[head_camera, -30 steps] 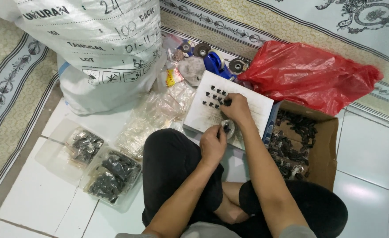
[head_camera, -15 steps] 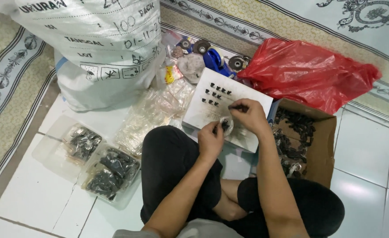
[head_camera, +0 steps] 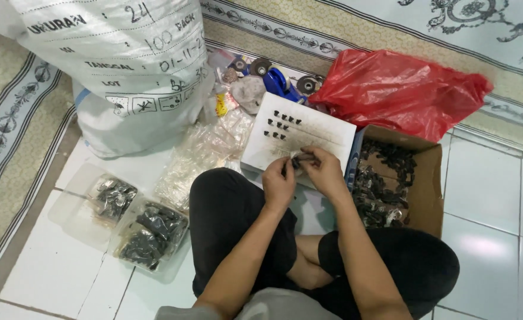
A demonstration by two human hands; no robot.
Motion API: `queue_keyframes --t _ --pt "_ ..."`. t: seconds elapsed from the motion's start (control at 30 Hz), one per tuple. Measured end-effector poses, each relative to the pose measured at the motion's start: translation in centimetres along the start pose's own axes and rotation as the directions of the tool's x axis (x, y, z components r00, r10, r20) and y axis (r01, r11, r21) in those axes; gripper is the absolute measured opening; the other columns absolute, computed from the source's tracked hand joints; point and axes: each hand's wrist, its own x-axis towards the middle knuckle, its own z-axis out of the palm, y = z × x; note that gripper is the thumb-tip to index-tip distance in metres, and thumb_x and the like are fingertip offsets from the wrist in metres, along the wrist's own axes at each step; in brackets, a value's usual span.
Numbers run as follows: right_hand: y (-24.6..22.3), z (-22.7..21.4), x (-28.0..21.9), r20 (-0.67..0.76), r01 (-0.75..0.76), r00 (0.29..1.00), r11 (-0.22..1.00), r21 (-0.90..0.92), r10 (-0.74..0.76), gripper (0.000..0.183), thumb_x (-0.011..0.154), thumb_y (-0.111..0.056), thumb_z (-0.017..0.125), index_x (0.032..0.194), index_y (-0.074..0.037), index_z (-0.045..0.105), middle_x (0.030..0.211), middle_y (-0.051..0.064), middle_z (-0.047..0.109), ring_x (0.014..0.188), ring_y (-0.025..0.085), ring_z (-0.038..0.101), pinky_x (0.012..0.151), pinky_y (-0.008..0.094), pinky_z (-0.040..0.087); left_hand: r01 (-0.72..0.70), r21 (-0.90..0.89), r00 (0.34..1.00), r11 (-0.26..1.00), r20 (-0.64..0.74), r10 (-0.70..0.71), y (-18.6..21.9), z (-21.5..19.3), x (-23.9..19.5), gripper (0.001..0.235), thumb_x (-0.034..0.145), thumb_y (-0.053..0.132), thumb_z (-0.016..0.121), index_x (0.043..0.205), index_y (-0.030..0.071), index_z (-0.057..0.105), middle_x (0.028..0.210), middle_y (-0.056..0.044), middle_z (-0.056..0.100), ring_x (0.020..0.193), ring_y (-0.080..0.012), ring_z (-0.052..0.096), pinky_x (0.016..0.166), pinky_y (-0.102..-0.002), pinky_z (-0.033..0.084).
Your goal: The person sits on the floor and repeatedly picks small black plastic parts from a cardboard box, places them into a white tray with rows of holes, and then transfers them into small clear plastic bags. The person handles the parts one by one and arranges them in the tray before bagging them.
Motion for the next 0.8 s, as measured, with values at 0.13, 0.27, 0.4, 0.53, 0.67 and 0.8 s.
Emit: queue_keyframes --t 0.13,0.27,0.4,0.53,0.67,0.8 --pt "2.4 0.1 0.4 -0.065 -0.002 0.998 0.997 0.077 0.008 0.047 0.079 -0.012 0.085 0.125 -0.007 0.073 0.101 0.014 0.072 0.091 0.022 0.069 0.082 0.036 0.058 -0.053 -0.008 0.998 0.999 0.036 0.053 1.0 -0.5 -0.1 0.025 0.103 0.011 0.058 0.11 -0.007 0.072 0.097 -0.027 0.073 0.094 -0.0417 0.072 0.075 -0.045 0.062" --pt "4.4 0.6 0.6 0.028 -0.079 0.997 0.991 0.105 0.076 0.038 0.081 -0.02 0.086 0.112 -0.002 0.075 0.098 0.017 0.071 0.089 0.026 0.068 0.078 0.041 0.058 -0.071 -0.016 0.995 0.997 0.066 0.072 1.2 -0.8 -0.4 0.019 0.1 0.011 0.059 0.105 -0.002 0.072 0.091 -0.021 0.069 0.088 -0.0394 0.07 0.069 -0.043 0.06" --pt "6.6 1.3 0.7 -0.046 -0.107 0.992 0.983 0.149 0.115 0.034 0.079 -0.018 0.086 0.103 0.001 0.073 0.087 0.015 0.068 0.083 0.023 0.065 0.076 0.038 0.055 -0.016 0.063 0.992 0.998 0.129 0.007 -1.5 -0.1 -0.3 0.018 0.092 0.01 0.066 0.107 0.0 0.065 0.098 -0.018 0.062 0.092 -0.0387 0.068 0.076 -0.043 0.061" --pt "6.4 1.1 0.3 -0.164 -0.104 0.98 0.992 0.077 0.116 0.022 0.08 -0.004 0.074 0.102 -0.004 0.074 0.085 0.014 0.069 0.081 0.027 0.069 0.074 0.039 0.056 -0.018 0.052 0.992 0.998 0.125 0.011 -1.8 0.7 0.2 0.013 0.088 0.003 0.062 0.1 -0.002 0.064 0.088 -0.02 0.061 0.086 -0.0429 0.066 0.07 -0.047 0.058" --pt "3.4 0.4 -0.6 -0.097 -0.042 0.994 0.998 0.057 0.047 0.033 0.076 -0.006 0.075 0.109 -0.007 0.073 0.085 0.02 0.069 0.081 0.032 0.068 0.074 0.044 0.055 -0.014 0.179 0.982 0.984 0.188 -0.02 -0.5 -0.7 1.5 0.02 0.085 0.0 0.059 0.104 0.002 0.064 0.095 -0.016 0.058 0.09 -0.0388 0.066 0.077 -0.045 0.057" --pt "1.6 -1.8 1.1 -0.021 -0.034 0.999 0.987 0.157 0.037 0.046 0.083 -0.016 0.08 0.126 -0.005 0.07 0.107 0.022 0.07 0.095 0.031 0.067 0.084 0.044 0.056 0.039 0.201 0.982 0.979 0.173 -0.075 -0.9 -1.7 2.5 0.019 0.085 0.002 0.06 0.102 0.004 0.067 0.093 -0.013 0.058 0.086 -0.0346 0.067 0.074 -0.041 0.057"
